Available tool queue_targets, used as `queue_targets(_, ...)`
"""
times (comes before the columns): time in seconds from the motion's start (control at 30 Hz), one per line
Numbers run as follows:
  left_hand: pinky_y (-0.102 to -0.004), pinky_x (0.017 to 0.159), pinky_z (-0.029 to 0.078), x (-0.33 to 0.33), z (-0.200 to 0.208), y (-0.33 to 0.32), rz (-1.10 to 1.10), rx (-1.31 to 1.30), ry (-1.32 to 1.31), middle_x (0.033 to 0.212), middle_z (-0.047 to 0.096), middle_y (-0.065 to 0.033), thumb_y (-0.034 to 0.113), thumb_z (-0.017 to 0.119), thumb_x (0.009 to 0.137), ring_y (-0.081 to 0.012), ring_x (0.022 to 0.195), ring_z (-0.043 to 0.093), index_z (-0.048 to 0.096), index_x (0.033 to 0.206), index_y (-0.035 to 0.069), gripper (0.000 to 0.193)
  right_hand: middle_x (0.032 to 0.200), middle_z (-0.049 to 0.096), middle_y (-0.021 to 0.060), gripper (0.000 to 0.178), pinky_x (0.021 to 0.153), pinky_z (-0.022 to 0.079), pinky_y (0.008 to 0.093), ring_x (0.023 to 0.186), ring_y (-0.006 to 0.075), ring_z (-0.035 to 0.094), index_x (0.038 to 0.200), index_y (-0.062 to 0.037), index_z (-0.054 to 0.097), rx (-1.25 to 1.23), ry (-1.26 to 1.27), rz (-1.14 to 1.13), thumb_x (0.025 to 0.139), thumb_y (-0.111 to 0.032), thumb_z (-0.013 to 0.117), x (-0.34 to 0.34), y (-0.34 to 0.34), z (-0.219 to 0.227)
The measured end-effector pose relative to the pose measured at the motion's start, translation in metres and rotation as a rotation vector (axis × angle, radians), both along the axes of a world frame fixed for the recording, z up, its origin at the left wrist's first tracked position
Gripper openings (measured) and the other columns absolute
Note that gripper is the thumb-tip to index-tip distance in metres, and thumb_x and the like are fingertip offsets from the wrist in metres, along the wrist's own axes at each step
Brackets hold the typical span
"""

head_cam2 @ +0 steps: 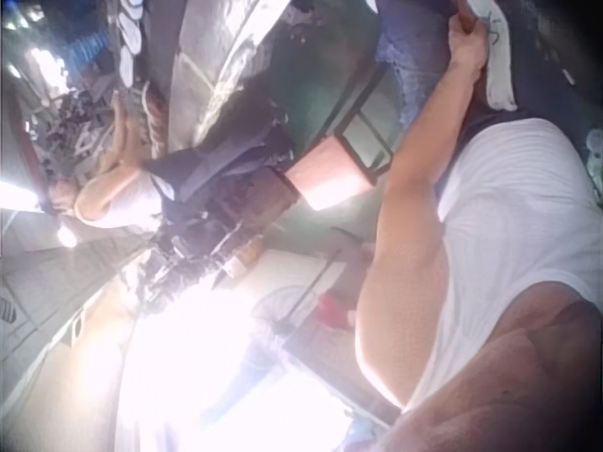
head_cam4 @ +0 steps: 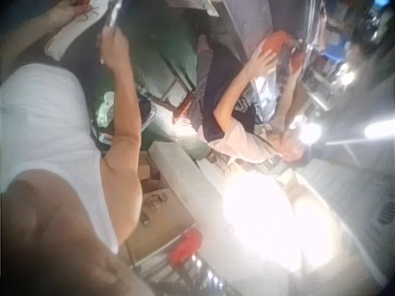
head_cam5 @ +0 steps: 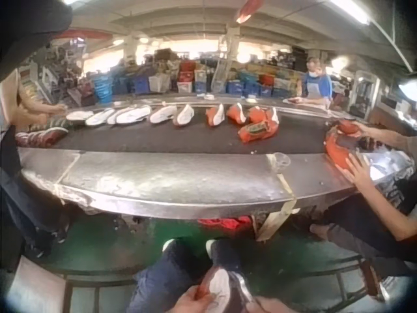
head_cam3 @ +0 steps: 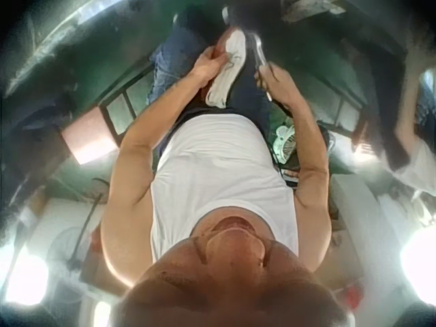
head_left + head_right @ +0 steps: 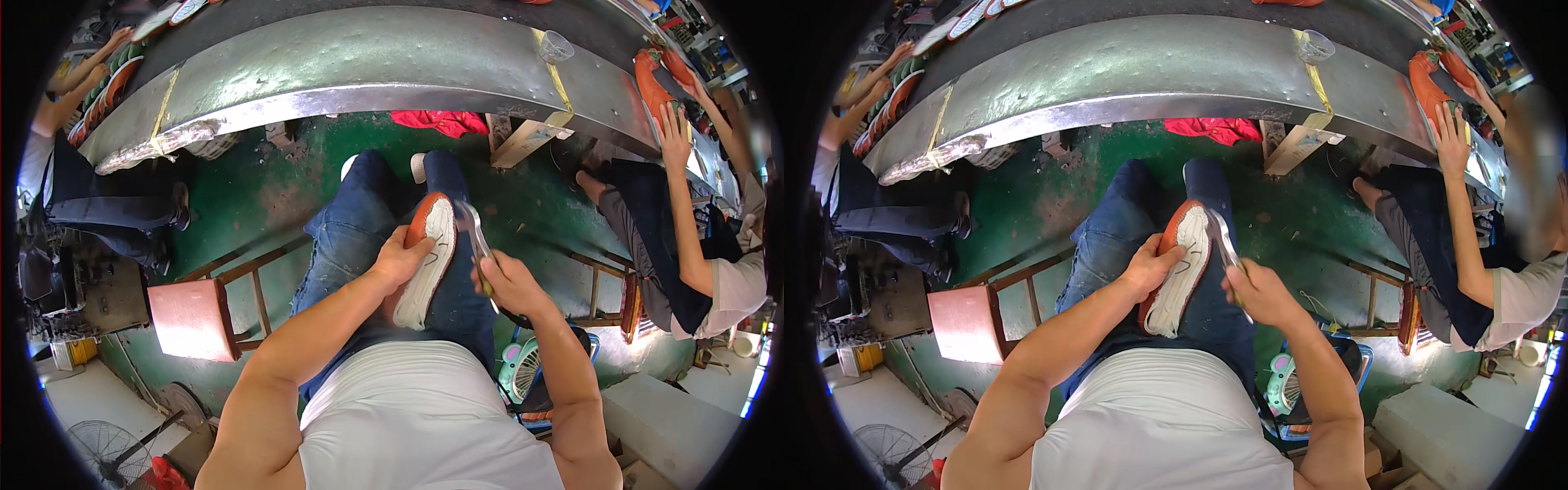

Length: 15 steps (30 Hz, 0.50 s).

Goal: Manually lasting shoes by pulling and securing the upper over the last using pliers and placing them on a factory conveyor.

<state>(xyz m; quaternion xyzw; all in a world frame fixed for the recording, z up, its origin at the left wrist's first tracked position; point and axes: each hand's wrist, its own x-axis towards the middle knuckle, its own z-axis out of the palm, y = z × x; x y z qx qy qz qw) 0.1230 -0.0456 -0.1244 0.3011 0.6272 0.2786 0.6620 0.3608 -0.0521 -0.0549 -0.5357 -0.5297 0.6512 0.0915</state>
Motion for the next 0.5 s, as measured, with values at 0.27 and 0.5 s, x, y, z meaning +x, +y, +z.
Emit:
queue_targets(0.27, -0.0376, 0.098, 0.050, -0.013, 0.004, 0.011, -0.204, -0.080, 0.051, 0.124, 0.062, -0.0150, 0.029, 0.074, 0.089, -0.0232, 0.112, 0.062, 0.046, 0.136, -0.001, 0.063, 0.076, 0.066, 0.0176, 0.034, 0.068, 0.051, 0.0421, 0.072, 0.0328, 0.066, 0.087, 0.0004, 0.061, 0.162, -0.240, 0.229, 0.097, -0.032, 0.058, -0.013, 0.008, 0.008)
queue_targets(0.5, -0.0430, 0.101, 0.048, -0.018, 0.008, 0.020, -0.258, -0.187, -0.181, 0.129, 0.058, -0.0171, 0.028, 0.076, 0.089, -0.0257, 0.118, 0.059, 0.040, 0.139, -0.003, 0.069, 0.097, 0.069, 0.0223, 0.030, 0.079, 0.052, 0.0445, 0.088, 0.0401, 0.067, 0.116, -0.0036, 0.063, 0.272, -0.211, 0.529, 0.094, -0.024, 0.062, -0.006, -0.032, 0.009)
